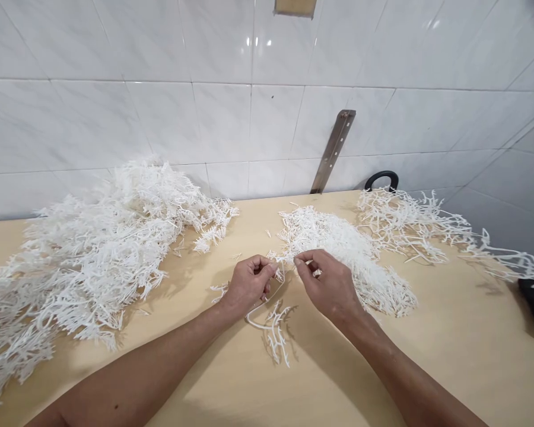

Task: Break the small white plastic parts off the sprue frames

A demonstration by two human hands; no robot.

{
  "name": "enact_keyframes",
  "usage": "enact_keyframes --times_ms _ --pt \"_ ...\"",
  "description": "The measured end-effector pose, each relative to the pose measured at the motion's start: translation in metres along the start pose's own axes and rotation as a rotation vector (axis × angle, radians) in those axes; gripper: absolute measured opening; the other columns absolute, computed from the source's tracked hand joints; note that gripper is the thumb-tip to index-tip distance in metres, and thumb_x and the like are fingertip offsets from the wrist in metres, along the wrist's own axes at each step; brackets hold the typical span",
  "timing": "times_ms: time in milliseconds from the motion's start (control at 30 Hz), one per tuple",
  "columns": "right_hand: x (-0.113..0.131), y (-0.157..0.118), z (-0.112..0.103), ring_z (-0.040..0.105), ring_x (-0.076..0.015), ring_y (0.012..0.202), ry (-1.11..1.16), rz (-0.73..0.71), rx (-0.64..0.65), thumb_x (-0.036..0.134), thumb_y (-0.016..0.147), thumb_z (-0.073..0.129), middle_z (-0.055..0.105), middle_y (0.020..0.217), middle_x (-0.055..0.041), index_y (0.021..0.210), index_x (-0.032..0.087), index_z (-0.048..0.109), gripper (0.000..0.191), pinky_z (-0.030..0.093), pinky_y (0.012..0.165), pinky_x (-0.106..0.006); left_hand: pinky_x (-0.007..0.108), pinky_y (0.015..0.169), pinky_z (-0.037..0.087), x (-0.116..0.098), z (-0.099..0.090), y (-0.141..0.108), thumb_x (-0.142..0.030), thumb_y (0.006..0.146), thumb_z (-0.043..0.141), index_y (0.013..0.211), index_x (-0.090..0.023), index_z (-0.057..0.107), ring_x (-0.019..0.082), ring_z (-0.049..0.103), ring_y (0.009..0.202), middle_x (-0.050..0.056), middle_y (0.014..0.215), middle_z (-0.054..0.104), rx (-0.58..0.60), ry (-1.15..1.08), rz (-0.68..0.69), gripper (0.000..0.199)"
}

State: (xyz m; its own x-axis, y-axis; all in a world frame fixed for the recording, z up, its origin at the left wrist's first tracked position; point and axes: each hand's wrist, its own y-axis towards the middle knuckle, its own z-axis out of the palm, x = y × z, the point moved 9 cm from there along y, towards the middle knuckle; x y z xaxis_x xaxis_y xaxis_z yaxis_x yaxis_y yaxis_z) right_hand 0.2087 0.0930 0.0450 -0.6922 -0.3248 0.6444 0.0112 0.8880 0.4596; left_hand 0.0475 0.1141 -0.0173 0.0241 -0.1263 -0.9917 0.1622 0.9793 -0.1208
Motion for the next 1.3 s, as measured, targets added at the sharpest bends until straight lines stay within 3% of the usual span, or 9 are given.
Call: enact_keyframes --times_ms 167,400,733,1067,1300 --pt "-0.001 -0.012 0.030 0.061 -0.0165 0.062 0.151 0.218 0.284 0.044 0.088 0.056 0.071 0.076 -0.0030 0.085 0.020 0.071 0.028 0.046 0.057 -0.028 0.018 0.034 0.037 0.002 0.000 0.001 -0.048 0.075 0.069 0.073 -0.016 0.059 0.006 0.041 0.035 -0.006 0.045 0.048 -0.004 0.007 0.000 0.033" --pt "-0.017 -0.015 0.041 0.053 -0.0136 0.053 0.247 0.357 0.308 0.044 0.084 0.060 0.066 0.069 -0.0013 0.086 0.020 0.071 0.027 0.042 0.049 -0.026 0.017 0.036 0.037 -0.003 0.002 0.000 -0.045 0.075 0.069 0.075 -0.016 0.061 0.005 0.040 0.035 -0.007 0.045 0.049 0.010 0.007 0.006 0.030" --pt "0.009 -0.014 0.041 0.049 -0.0114 0.054 0.260 0.126 0.402 0.028 0.088 0.051 0.060 0.069 0.0013 0.080 0.020 0.065 0.018 0.041 0.050 -0.024 0.018 0.035 0.032 -0.001 0.003 0.001 -0.052 0.076 0.067 0.066 -0.017 0.057 0.006 0.038 0.036 -0.006 0.042 0.046 0.062 0.068 -0.013 0.038" --pt "-0.004 -0.011 0.037 0.048 -0.0106 0.049 0.212 0.194 0.397 0.032 0.086 0.054 0.060 0.065 0.0023 0.077 0.020 0.065 0.019 0.041 0.047 -0.024 0.019 0.037 0.031 -0.001 -0.001 -0.001 -0.051 0.077 0.066 0.064 -0.018 0.053 0.006 0.037 0.034 -0.006 0.043 0.047 0.011 0.082 -0.049 0.038" --pt "-0.005 -0.013 0.041 0.048 -0.0100 0.047 0.251 0.238 0.455 0.038 0.088 0.053 0.061 0.065 0.0021 0.079 0.019 0.067 0.025 0.041 0.045 -0.023 0.019 0.038 0.032 -0.004 0.001 0.000 -0.050 0.080 0.063 0.065 -0.019 0.051 0.007 0.038 0.034 -0.007 0.042 0.046 0.005 0.125 0.024 0.036"
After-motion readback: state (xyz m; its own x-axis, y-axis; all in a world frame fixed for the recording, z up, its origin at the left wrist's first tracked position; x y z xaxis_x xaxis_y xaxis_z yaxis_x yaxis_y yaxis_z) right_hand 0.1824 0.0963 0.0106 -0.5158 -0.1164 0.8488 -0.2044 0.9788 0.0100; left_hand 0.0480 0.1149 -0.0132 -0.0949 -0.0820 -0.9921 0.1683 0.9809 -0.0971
